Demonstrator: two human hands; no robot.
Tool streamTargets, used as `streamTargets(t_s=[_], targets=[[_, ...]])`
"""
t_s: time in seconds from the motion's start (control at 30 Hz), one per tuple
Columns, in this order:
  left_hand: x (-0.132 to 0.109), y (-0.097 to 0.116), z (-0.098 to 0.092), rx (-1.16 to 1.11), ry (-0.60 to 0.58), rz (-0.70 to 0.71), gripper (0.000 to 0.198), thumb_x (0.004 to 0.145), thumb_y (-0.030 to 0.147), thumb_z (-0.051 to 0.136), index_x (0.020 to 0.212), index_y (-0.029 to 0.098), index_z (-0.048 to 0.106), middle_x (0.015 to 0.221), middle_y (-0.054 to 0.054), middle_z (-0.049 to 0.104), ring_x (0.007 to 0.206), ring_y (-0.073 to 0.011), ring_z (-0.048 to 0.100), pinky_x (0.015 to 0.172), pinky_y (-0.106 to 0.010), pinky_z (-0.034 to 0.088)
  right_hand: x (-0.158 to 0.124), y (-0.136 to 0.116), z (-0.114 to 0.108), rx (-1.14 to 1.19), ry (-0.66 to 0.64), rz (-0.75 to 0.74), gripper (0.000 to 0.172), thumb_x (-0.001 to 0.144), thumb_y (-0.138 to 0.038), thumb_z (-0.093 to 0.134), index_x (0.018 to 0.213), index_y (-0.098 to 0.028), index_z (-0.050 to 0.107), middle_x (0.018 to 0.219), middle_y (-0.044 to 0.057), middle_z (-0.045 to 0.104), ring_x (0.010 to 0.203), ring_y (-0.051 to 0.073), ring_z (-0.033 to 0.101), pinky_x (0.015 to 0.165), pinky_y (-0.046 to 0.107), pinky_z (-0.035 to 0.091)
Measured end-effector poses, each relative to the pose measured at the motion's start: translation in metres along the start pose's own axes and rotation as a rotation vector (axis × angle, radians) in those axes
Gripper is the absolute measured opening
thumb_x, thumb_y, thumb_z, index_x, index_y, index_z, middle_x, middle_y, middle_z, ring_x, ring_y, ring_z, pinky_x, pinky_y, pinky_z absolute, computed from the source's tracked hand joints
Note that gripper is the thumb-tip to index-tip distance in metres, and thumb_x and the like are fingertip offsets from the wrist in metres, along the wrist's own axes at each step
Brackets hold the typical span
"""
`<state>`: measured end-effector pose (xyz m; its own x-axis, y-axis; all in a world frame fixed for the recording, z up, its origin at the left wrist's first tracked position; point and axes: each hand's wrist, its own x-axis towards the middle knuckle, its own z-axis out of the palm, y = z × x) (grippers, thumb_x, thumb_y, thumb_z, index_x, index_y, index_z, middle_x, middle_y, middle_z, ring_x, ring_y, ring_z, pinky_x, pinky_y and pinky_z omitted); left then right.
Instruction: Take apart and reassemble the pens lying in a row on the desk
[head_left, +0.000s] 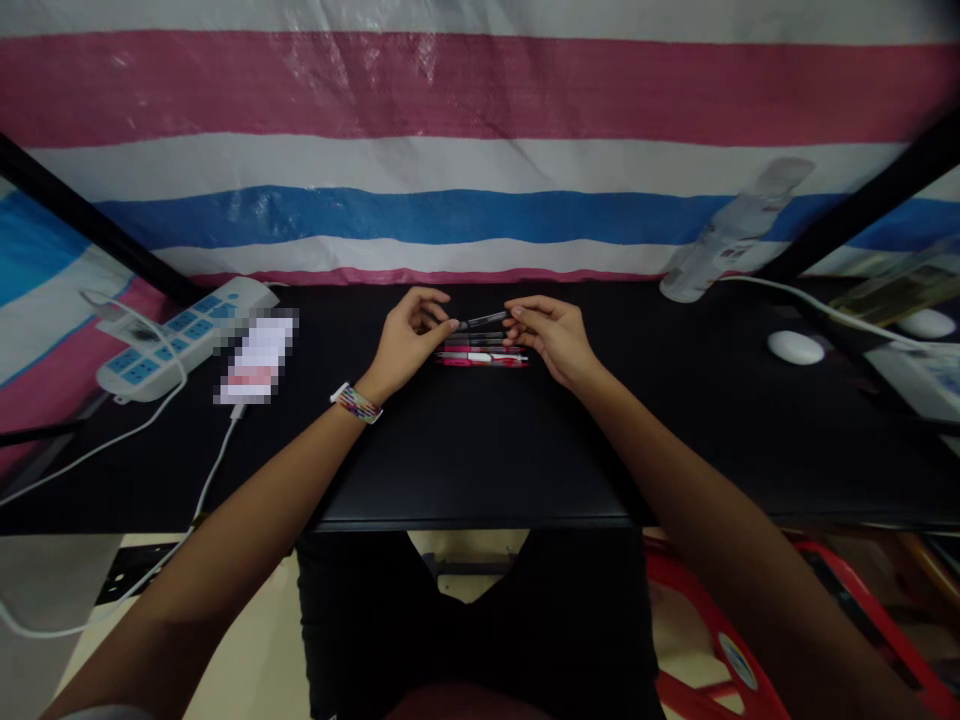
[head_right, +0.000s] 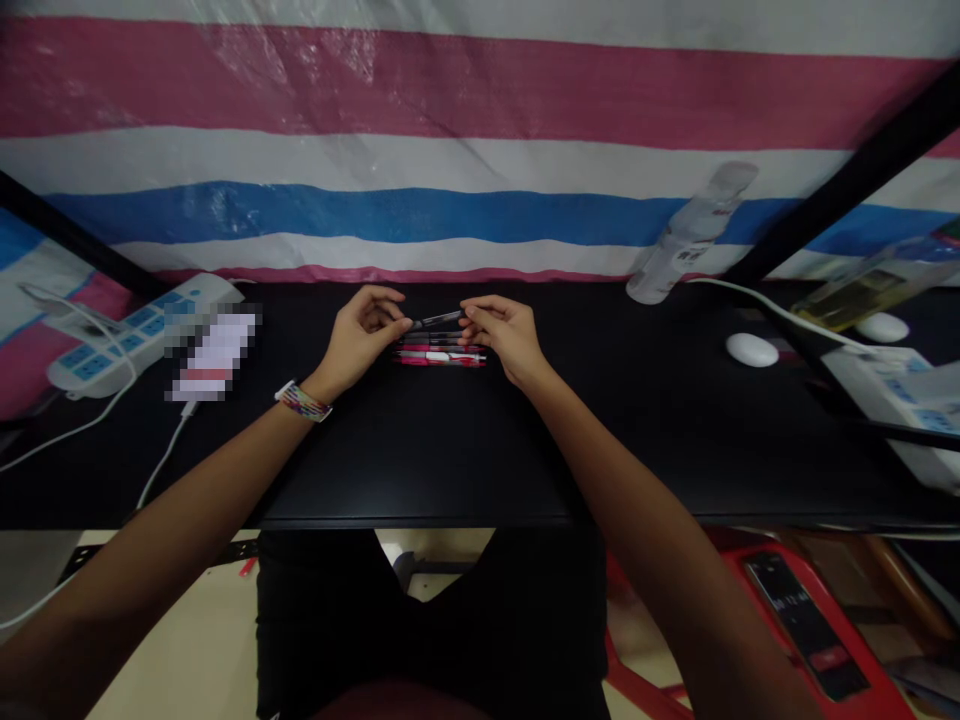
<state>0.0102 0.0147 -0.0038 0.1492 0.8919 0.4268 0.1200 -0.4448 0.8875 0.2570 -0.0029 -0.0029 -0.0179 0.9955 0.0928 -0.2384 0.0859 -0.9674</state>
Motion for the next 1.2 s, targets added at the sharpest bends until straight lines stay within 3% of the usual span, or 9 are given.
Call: streamTargets(t_s=[0.23,0.4,0.53,0.67,0.83,0.93,0.97,1.13,1.2], targets=[[0.0001,-0.0031,0.0001,-0.014,0.026,0.014,0.042,0.083,0.017,0.091,0.117,0.023,0.066,0.087,0.001,0.072,0.078,-0.0136,0.07,0.076,-0.026,0.056,0.0001,-0.0009,0.0005,-0.012,0.027,0.01,0.025,0.082,-0.04,0.093,0.095,-0.022,0.082,0.085,0.004,0.078,0.072,0.017,0.071,0.08,0.041,0.07],[0.001,-0.007,0.0,0.005,0.051,0.008,0.012,0.102,0.031,0.076,0.108,0.023,0.069,0.076,0.001,0.067,0.067,-0.0128,0.066,0.068,-0.027,0.054,-0.0002,-0.0002,0.0015,0.005,0.01,0.014,0.024,0.081,-0.039,0.093,0.095,-0.022,0.082,0.085,0.005,0.077,0.073,0.018,0.071,0.081,0.042,0.071],[0.0021,-0.0083,-0.0021,0.002,0.071,0.059,0.042,0.087,0.03,0.091,0.123,0.025,0.07,0.098,-0.002,0.075,0.087,-0.016,0.073,0.081,-0.028,0.058,0.0006,0.0006,0.0002,-0.02,0.024,0.018,0.03,0.082,-0.044,0.094,0.097,-0.023,0.08,0.086,0.005,0.076,0.077,0.019,0.073,0.085,0.043,0.071],[0.0016,-0.0077,-0.0032,0.086,0.013,0.062,0.015,0.1,0.037,0.078,0.1,0.022,0.076,0.085,-0.003,0.074,0.077,-0.0157,0.069,0.078,-0.03,0.056,0.0008,-0.0005,-0.0016,-0.006,0.041,0.027,0.027,0.083,-0.042,0.093,0.097,-0.022,0.081,0.087,0.005,0.077,0.079,0.019,0.073,0.088,0.043,0.071],[0.0013,-0.0057,-0.0027,0.088,0.097,0.087,0.041,0.088,0.033,0.09,0.123,0.024,0.072,0.096,-0.003,0.078,0.089,-0.0182,0.073,0.086,-0.032,0.058,0.0002,-0.0017,-0.0009,0.026,0.045,0.047,0.02,0.085,-0.035,0.091,0.096,-0.022,0.082,0.087,0.005,0.078,0.078,0.018,0.073,0.088,0.042,0.071],[0.0009,-0.0039,-0.004,0.167,0.032,0.072,0.02,0.098,0.04,0.081,0.093,0.022,0.075,0.087,-0.004,0.077,0.082,-0.018,0.071,0.082,-0.032,0.057,0.0007,-0.0009,-0.0005,0.026,0.056,0.059,0.018,0.086,-0.035,0.091,0.095,-0.023,0.082,0.086,0.004,0.077,0.077,0.017,0.074,0.088,0.041,0.071],[0.0007,-0.0035,-0.0043,0.177,0.011,0.054,0.029,0.104,0.043,0.073,0.084,0.021,0.073,0.08,-0.004,0.074,0.077,-0.0173,0.069,0.079,-0.032,0.056,0.0009,-0.0004,-0.0005,0.027,0.056,0.059,0.019,0.086,-0.036,0.091,0.096,-0.023,0.082,0.085,0.004,0.077,0.077,0.017,0.074,0.089,0.042,0.071],[0.0008,-0.0029,-0.0045,0.101,0.033,0.056,0.021,0.09,0.031,0.087,0.106,0.023,0.076,0.087,-0.001,0.075,0.08,-0.0168,0.07,0.079,-0.03,0.055,0.0019,0.0007,-0.0015,0.031,0.058,0.062,0.019,0.085,-0.036,0.092,0.095,-0.023,0.082,0.086,0.005,0.078,0.078,0.018,0.074,0.089,0.043,0.071],[0.0011,-0.0025,-0.0052,0.125,0.032,0.064,0.013,0.092,0.032,0.085,0.098,0.023,0.077,0.085,-0.002,0.075,0.077,-0.0165,0.068,0.075,-0.03,0.053,0.0022,0.0001,-0.0022,0.035,0.06,0.063,0.017,0.085,-0.034,0.09,0.095,-0.023,0.082,0.087,0.005,0.078,0.079,0.018,0.074,0.09,0.043,0.071]])
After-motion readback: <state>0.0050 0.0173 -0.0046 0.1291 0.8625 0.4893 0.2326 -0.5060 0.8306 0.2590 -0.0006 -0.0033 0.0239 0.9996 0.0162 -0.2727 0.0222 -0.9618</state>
